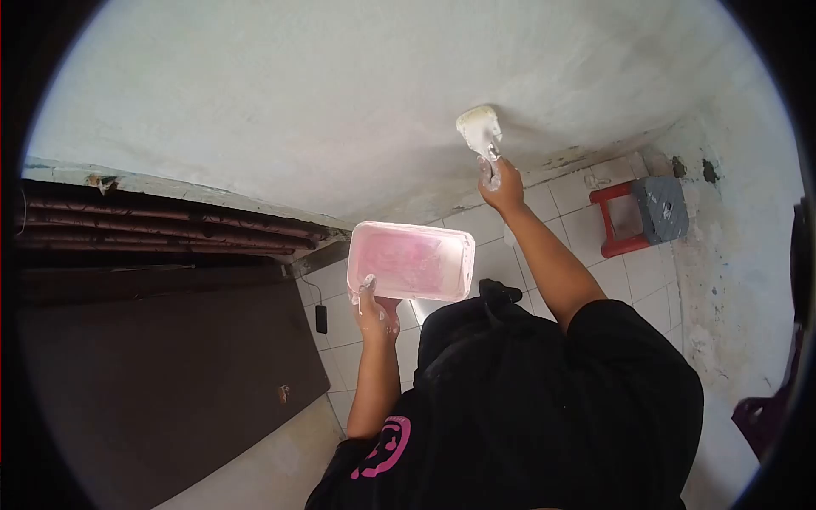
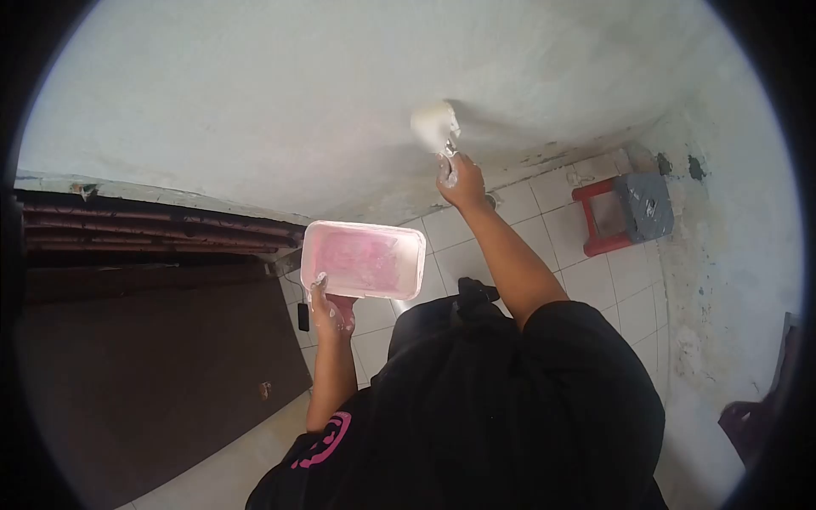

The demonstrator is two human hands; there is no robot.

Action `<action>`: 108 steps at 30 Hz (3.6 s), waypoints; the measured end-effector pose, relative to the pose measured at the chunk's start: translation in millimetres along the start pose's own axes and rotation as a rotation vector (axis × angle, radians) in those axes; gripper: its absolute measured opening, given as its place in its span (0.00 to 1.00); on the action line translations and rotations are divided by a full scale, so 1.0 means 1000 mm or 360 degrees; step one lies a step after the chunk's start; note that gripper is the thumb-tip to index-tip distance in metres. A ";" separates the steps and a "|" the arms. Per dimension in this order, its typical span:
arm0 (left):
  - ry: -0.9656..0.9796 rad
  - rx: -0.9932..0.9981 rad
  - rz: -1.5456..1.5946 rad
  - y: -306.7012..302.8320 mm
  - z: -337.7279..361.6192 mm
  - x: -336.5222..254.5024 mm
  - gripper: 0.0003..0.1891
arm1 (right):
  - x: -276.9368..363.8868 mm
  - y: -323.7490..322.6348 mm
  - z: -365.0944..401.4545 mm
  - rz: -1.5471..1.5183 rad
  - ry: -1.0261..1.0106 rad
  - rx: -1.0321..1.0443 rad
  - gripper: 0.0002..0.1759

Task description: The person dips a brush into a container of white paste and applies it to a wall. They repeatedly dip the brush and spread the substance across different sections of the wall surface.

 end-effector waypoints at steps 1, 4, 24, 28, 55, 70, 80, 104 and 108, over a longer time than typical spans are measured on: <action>-0.0050 -0.0026 0.0066 -0.004 0.001 0.001 0.28 | 0.012 -0.011 -0.005 -0.0131 -0.0143 -0.0172 0.11; -0.0175 -0.0119 0.0043 -0.024 0.038 -0.016 0.28 | 0.055 -0.041 0.001 -0.0342 -0.0196 -0.0368 0.08; -0.0329 0.0288 -0.0229 -0.025 -0.050 -0.034 0.23 | -0.013 -0.013 0.004 -0.0166 0.0002 -0.0334 0.08; -0.0421 0.0307 -0.0370 -0.042 -0.048 -0.042 0.24 | 0.007 -0.037 0.044 -0.0240 0.0149 -0.0381 0.07; -0.0553 0.0591 -0.0235 0.024 -0.002 -0.023 0.27 | 0.056 -0.188 0.162 -0.2293 0.1689 0.0343 0.17; -0.0391 0.0219 -0.0155 0.014 0.052 -0.017 0.27 | 0.066 -0.068 0.031 0.0113 -0.0060 0.0292 0.13; -0.0336 -0.0081 -0.0241 -0.010 0.074 -0.020 0.28 | 0.034 -0.056 0.097 -0.0068 0.0742 0.0908 0.16; -0.0290 0.0100 -0.0167 -0.008 0.063 -0.018 0.28 | 0.027 -0.040 0.058 0.0321 0.0533 0.0979 0.31; -0.0331 0.0226 -0.0143 -0.004 0.057 -0.016 0.28 | 0.065 -0.079 -0.004 0.0294 0.0535 0.1812 0.27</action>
Point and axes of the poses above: each hand's wrist, its own z-axis away from the middle knuckle, its own y-axis out of the palm, x = y × z, the point moved 2 cm from there along -z, towards the middle knuckle, and after that the axes turned 1 degree about -y, right-handed, at the moved point
